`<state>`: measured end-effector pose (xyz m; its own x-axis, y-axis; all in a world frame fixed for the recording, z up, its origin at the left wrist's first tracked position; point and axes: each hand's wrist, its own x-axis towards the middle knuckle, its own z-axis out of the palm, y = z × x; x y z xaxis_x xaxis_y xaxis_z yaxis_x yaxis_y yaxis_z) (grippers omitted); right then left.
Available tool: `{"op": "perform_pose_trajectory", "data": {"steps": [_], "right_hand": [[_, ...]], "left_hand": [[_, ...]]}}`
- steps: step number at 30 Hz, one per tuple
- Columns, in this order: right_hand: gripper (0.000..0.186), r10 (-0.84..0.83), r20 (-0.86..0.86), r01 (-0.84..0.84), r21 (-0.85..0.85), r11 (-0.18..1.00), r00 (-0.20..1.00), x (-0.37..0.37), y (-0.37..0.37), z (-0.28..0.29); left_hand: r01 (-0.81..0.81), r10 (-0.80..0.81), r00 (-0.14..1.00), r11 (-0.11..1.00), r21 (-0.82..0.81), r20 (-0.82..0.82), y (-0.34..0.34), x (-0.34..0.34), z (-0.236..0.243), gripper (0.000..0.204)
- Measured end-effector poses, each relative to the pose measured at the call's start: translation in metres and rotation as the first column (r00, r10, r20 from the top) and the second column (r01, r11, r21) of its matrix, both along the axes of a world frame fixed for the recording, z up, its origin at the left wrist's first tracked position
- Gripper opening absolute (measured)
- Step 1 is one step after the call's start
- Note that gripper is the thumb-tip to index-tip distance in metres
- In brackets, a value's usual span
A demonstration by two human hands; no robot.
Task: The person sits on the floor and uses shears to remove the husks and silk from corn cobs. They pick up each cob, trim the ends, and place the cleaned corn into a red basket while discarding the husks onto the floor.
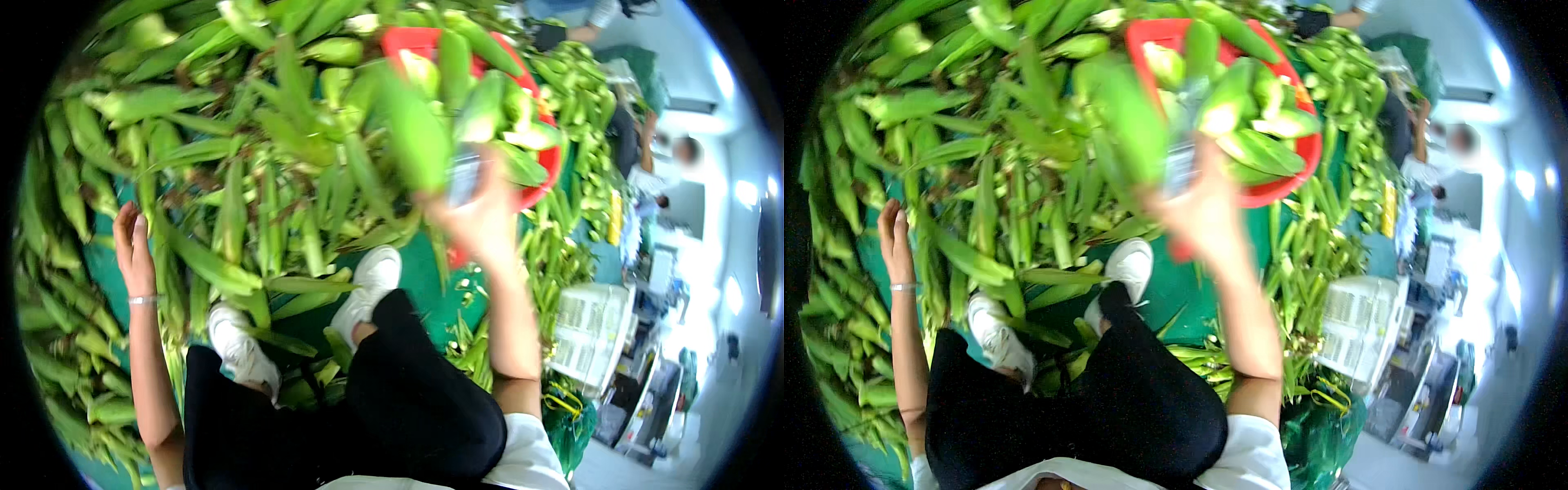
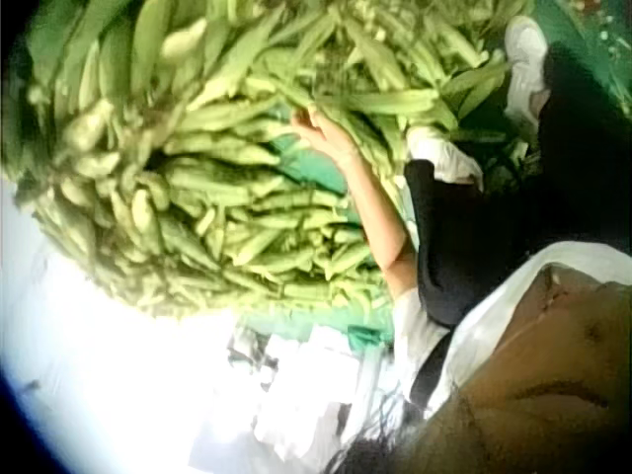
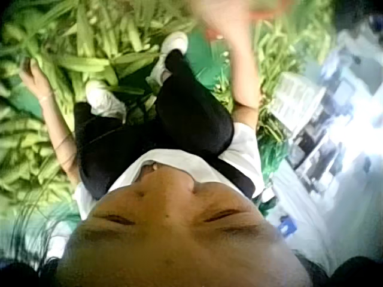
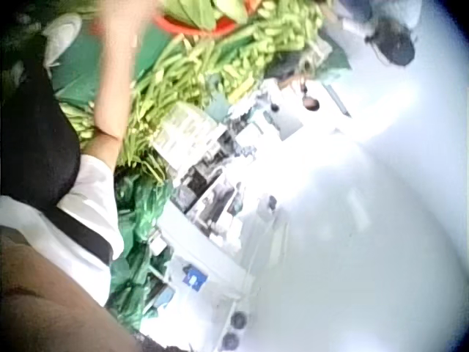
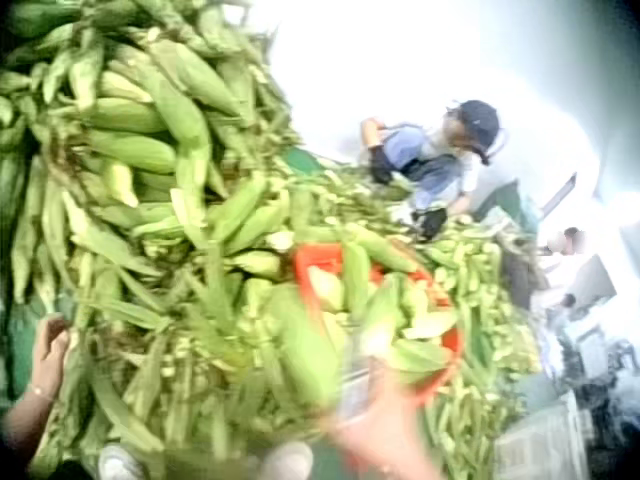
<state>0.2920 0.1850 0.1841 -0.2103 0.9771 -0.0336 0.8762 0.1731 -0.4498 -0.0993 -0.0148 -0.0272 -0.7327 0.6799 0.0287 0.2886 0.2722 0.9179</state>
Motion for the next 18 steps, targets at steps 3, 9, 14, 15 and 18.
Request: {"op": "perform_pose_trajectory", "data": {"steps": [3,9,14,15,18], "right_hand": [[0.064,-0.212,0.315,0.082,0.38,0.921,0.925,0.066,0.058,0.021],[0.06,0.005,0.175,-0.03,0.139,0.99,0.985,0.054,0.028,-0.009],[0.071,0.525,0.048,-0.526,0.003,0.851,0.85,-0.063,0.008,-0.081],[0.07,0.57,0.05,-0.572,0.047,0.819,0.82,-0.09,0.011,-0.101],[0.056,0.71,0.272,-0.753,0.098,0.651,0.65,-0.13,0.015,-0.17]], "left_hand": [[-0.105,0.059,0.978,0.969,-0.225,-0.2,-0.021,-0.042,-0.048,0.051],[0.036,-0.082,0.987,0.951,-0.307,-0.135,0.024,0.015,-0.067,0.082],[0.559,-0.84,0.502,0.497,-0.664,-0.206,0.071,0.181,0.002,0.073],[0.565,-0.887,0.421,0.419,-0.711,-0.189,0.067,0.207,-0.005,0.076],[0.63,-0.902,0.381,0.413,-0.657,-0.202,0.049,0.222,-0.005,0.072]]}}
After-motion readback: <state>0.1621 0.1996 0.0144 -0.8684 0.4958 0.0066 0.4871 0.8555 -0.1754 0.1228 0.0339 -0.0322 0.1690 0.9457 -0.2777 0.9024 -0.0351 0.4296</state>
